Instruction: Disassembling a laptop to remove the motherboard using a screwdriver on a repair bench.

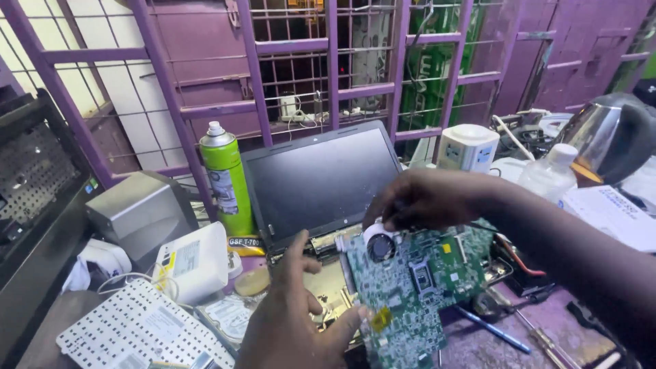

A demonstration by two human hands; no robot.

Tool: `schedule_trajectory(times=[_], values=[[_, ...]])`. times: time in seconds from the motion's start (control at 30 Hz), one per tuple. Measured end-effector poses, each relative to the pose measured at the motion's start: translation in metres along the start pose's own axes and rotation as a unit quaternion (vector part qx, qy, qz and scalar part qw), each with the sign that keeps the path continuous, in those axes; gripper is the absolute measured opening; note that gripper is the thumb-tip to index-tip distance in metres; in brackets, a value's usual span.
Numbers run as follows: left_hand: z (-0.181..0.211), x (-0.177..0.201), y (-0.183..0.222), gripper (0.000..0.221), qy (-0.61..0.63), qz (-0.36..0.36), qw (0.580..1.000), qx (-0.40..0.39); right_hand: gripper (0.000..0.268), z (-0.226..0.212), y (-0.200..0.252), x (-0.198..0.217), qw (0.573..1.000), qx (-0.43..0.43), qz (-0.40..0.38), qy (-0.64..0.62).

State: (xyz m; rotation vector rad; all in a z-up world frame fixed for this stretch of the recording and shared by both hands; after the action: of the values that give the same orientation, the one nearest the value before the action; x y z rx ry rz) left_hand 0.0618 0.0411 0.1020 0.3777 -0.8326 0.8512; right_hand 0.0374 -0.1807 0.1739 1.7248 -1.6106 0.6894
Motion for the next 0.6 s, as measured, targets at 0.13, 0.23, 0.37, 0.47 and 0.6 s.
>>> schedule_trajectory(times=[0.13, 0.23, 0.37, 0.47, 0.6], values=[[-0.016, -0.033, -0.031, 0.145, -0.107, -0.073, 0.980, -0.148, 0.030, -0.005, -0.022, -0.055, 0.988, 0.004, -0.107, 0.109], [-0.028, -0.050, -0.053, 0.092, -0.087, -0.067, 0.979, -0.174, 0.024, 0.022, -0.056, -0.073, 0.989, 0.077, -0.121, 0.024], [-0.041, -0.054, -0.072, 0.067, -0.116, -0.091, 0.982, -0.116, 0.025, 0.022, -0.055, -0.087, 0.987, 0.033, -0.134, -0.086], [-0.046, -0.049, -0.070, 0.062, -0.116, -0.130, 0.983, -0.052, 0.021, 0.007, -0.030, -0.069, 0.982, 0.009, 0.022, 0.185], [-0.058, -0.055, -0.074, 0.064, -0.102, -0.151, 0.982, -0.038, 0.034, 0.006, 0.045, -0.037, 0.976, -0.077, 0.201, 0.005]])
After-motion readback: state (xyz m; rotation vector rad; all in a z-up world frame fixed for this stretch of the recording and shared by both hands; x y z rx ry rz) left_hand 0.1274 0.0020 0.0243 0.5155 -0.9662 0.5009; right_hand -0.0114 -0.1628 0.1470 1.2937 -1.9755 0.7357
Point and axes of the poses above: each hand's wrist, its own y-axis away from the middle knuckle, its own x-axis out of the back of the hand, z = x × y, the point moved 7 cm from there along -y, towards the middle knuckle, and after that the axes turned 5 degrees about -y, right-handed, at the moved point
